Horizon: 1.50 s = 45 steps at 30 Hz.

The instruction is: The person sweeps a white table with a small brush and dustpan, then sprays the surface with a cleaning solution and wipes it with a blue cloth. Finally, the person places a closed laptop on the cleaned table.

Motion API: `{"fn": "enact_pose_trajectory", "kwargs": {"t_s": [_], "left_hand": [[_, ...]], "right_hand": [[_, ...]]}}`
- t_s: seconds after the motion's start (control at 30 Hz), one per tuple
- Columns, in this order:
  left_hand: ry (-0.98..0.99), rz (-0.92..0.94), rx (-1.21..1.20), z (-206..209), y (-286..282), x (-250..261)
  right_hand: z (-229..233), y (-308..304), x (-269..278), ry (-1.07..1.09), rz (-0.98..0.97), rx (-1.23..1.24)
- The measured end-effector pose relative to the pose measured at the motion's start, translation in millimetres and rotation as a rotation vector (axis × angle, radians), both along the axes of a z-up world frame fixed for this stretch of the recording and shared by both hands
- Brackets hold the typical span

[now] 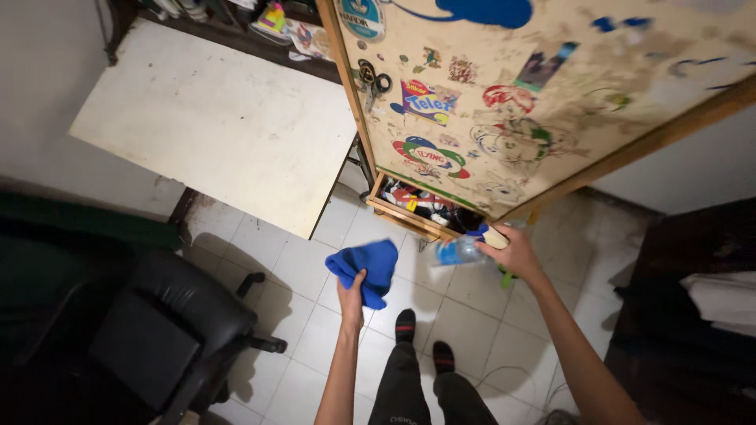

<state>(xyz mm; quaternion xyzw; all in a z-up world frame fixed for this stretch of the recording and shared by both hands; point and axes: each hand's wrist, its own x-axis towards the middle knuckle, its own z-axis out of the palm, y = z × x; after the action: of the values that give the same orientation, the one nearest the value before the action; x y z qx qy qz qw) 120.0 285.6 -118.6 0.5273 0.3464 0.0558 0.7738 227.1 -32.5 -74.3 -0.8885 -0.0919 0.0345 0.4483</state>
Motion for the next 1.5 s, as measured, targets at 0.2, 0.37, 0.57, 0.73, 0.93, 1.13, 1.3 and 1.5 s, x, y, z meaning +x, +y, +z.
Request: {"fn": "enact_pose_trajectory", "kwargs": {"t_s": [0.2, 0.37, 0.57, 0.73, 0.93, 1.13, 1.3, 1.5], "left_hand": [[-0.363, -0.058, 0.608, 91.5, -20.1, -45.6], [-0.439, -0.422, 0.554, 146.2, -26.8, -82.1], [-0.673, -0.697, 0.312, 194.5, -16.8, -140.3], [-0.569, -0.632, 0.378, 212.6, -8.9, -178.7], [-0.548, -0.511, 0.407, 226.0, 38.0, -192.2], [-0.499, -0.337, 0.648, 233.4, 101.2, -189.0], [-0.503, -0.382, 0.638, 245.0, 167.6, -190.8], [-0.570, -0.606, 0.548, 251.5, 236.2, -189.9]], "right_hand": [[146.7, 42.7, -37.7, 0.040, 0.262, 0.273], [215.5, 84.9, -71.9, -0.059, 0.547, 0.220], [242.6, 136.8, -110.5, 0.048, 0.765, 0.221], [230.3, 172.8, -129.3, 0.313, 0.936, 0.466], [210.5, 224.1, -142.7, 0.297, 0.828, 0.636], [216.3, 304.7, -167.1, 0.324, 0.686, 0.715], [263.8, 359.2, -176.7, 0.338, 0.895, 0.842], [276.2, 409.4, -142.5, 0.256, 1.301, 0.727]]}}
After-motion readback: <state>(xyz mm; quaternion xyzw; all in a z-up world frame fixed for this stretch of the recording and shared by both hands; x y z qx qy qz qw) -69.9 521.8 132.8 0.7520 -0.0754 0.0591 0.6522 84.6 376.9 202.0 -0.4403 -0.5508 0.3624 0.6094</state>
